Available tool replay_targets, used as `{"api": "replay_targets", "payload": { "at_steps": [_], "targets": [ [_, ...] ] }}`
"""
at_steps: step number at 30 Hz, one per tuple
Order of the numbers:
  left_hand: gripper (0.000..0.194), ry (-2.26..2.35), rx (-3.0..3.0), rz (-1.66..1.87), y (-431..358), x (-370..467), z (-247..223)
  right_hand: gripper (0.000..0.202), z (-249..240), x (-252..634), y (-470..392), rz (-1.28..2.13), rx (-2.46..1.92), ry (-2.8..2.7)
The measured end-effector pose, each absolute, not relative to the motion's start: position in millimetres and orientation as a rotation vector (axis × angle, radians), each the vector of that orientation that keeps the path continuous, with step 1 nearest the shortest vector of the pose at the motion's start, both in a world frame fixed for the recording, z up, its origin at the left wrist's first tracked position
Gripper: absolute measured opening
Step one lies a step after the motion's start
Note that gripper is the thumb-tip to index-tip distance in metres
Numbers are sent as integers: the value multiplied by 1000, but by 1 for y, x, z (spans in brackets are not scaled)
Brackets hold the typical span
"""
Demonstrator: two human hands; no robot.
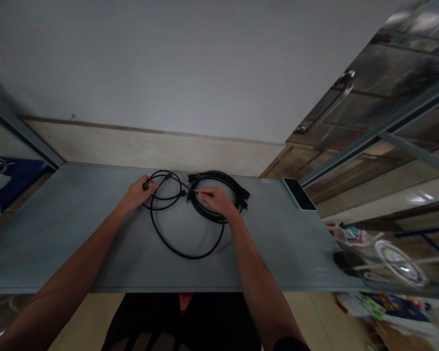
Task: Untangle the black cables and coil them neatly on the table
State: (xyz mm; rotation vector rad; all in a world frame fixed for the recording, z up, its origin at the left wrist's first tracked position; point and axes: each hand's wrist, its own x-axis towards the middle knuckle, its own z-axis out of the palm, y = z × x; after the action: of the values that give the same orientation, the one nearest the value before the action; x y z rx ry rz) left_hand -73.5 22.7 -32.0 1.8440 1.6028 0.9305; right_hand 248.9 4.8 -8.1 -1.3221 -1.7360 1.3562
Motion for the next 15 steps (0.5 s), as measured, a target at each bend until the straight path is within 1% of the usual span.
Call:
{"api": "replay_targets", "payload": {
  "at_steps": [4, 6, 8, 10, 13, 15],
  "targets": [
    [42, 1517, 2084, 750, 21, -68, -34, 47, -4, 253, -4, 1970, -1181, -1941],
    [40, 1447, 2185, 662, 19, -65, -33, 49, -3, 254, -6, 2034, -1118, -1925],
    [39, 1393, 2215, 635, 17, -63, -32, 52, -4, 252, -4, 1879, -1110, -1796],
    [46, 1340, 2209, 641, 14, -63, -29, 54, -8, 248, 2, 1617, -1138, -1616],
    [68, 1249, 2166, 684, 11, -64, -26, 49, -15, 242, 11, 1204, -1202, -1403],
    [81, 1183, 2118, 731, 10, -66, -24, 45, -18, 240, 14, 1026, -1237, -1338]
  ]
}}
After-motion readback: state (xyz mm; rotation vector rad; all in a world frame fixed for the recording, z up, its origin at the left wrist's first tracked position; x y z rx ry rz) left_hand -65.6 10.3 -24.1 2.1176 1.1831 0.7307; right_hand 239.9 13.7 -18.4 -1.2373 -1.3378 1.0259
